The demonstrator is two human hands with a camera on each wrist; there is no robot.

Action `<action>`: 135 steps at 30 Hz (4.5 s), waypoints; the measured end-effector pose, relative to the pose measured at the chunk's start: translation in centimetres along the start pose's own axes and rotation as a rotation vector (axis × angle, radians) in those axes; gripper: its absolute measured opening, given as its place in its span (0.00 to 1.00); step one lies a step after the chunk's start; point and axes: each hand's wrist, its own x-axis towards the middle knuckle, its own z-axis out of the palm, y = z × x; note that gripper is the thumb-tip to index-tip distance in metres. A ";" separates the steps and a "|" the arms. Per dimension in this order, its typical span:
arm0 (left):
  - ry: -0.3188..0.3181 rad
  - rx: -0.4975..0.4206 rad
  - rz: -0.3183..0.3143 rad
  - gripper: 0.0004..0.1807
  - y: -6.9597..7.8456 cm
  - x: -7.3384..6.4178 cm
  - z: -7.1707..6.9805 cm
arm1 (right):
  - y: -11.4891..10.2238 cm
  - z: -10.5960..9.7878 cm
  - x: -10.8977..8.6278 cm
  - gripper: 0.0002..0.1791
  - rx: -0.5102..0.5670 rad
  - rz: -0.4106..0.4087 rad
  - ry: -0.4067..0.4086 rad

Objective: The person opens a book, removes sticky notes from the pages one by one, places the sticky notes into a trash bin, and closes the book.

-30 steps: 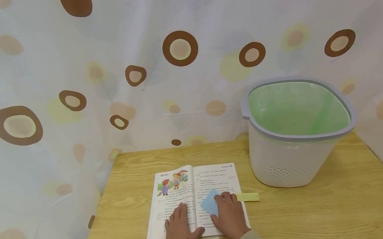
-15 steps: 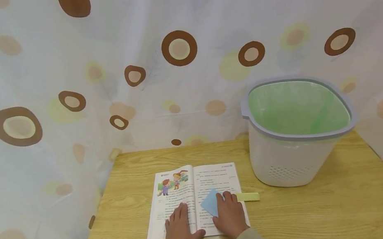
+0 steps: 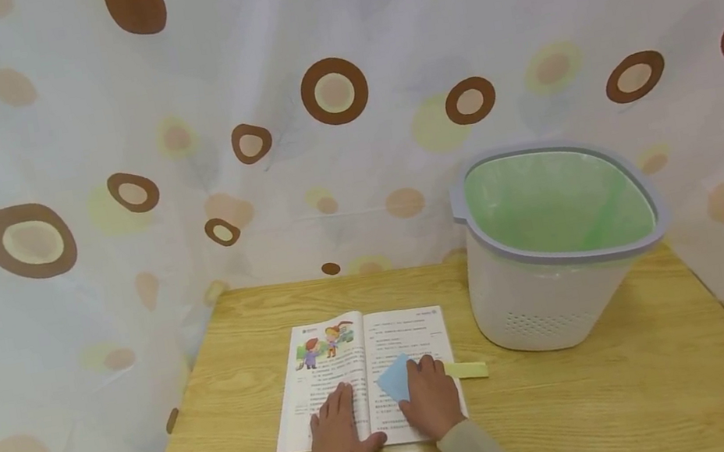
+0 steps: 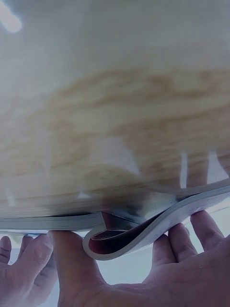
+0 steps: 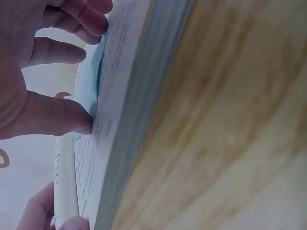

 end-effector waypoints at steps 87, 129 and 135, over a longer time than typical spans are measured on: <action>-0.012 -0.044 -0.025 0.53 -0.2 0.2 0.2 | 11.4 -27.5 -0.7 0.21 0.208 0.067 0.934; -0.016 -0.049 -0.027 0.53 -0.4 0.1 0.4 | 11.9 -26.3 -0.7 0.29 0.195 0.161 0.625; -0.007 -0.046 -0.020 0.54 -0.7 0.3 0.6 | 11.9 -26.5 -1.0 0.30 0.198 0.170 0.585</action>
